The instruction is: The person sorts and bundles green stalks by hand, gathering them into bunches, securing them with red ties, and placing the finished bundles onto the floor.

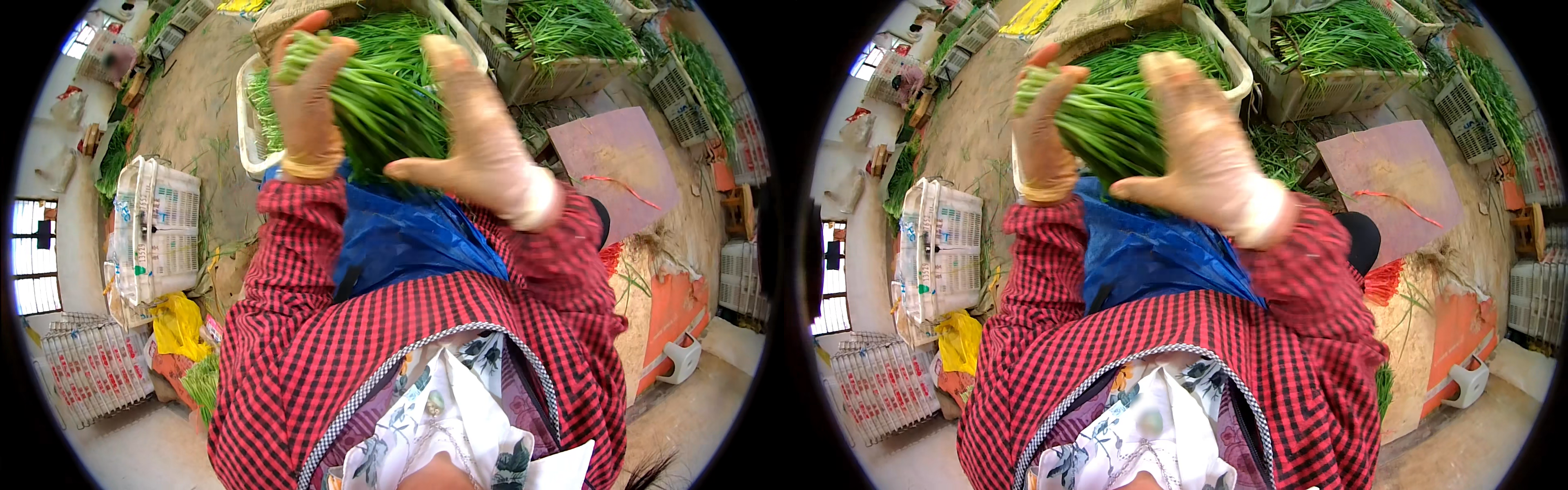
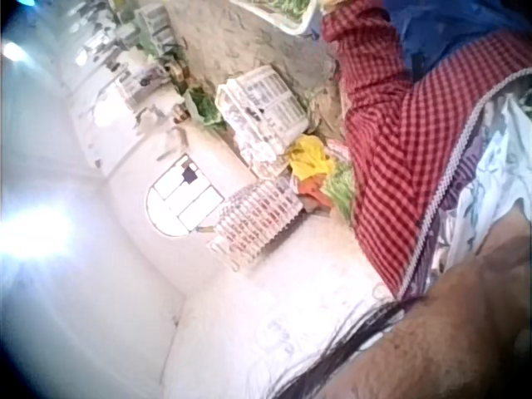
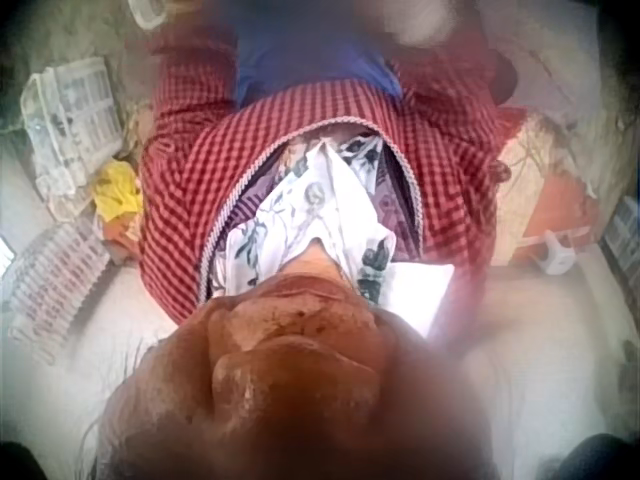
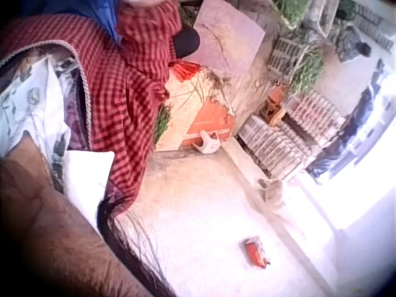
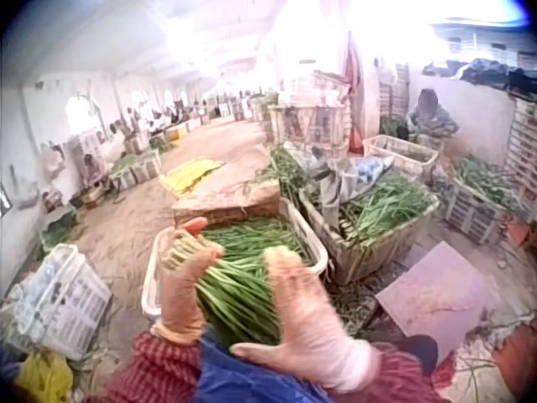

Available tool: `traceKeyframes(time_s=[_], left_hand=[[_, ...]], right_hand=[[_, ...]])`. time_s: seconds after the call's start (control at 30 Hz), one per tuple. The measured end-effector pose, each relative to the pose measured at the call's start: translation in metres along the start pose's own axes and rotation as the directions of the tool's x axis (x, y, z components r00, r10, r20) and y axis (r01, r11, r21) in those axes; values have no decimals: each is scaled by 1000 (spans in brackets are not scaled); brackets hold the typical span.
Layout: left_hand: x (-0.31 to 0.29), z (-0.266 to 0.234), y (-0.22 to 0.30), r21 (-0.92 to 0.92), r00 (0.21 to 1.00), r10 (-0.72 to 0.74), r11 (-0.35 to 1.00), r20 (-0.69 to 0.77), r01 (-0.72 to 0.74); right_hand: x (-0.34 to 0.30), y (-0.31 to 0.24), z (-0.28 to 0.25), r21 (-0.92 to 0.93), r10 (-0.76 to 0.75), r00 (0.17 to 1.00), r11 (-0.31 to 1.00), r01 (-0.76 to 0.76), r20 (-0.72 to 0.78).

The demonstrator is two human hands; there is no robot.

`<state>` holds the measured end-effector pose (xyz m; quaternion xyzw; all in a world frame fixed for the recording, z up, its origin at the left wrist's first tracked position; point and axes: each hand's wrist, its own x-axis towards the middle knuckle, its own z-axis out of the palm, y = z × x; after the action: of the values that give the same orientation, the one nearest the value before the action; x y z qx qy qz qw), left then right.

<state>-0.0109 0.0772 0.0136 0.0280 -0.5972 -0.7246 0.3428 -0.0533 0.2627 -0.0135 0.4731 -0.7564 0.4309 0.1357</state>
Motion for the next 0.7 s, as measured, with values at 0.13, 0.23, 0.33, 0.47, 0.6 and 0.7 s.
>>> traceKeyframes(time_s=[0.13, 0.23, 0.33, 0.47, 0.6, 0.7], left_hand=[[-14, 42, -14, -312, 973, -196, 923, 118, 224], [-33, 57, -22, -255, 914, -302, 893, 271, 371], [-29, 51, -30, -73, 811, -340, 904, 476, 422], [-10, 30, -37, 188, 645, -393, 912, 656, 364], [-10, 24, -53, 11, 539, -378, 826, 752, 564], [0, 14, -50, 23, 605, -346, 879, 717, 476]], right_hand=[[9, 17, 55, 13, 145, 978, 989, -145, -150], [-12, 40, 45, 446, 380, 918, 845, -295, -111], [-27, 59, 23, 790, 476, 865, 463, -402, 160], [-32, 49, -1, 738, 287, 799, 310, -599, 528], [-32, 57, 19, 743, 128, 759, 151, -652, 639], [-12, 55, 15, 602, 48, 663, 373, -706, 747]])
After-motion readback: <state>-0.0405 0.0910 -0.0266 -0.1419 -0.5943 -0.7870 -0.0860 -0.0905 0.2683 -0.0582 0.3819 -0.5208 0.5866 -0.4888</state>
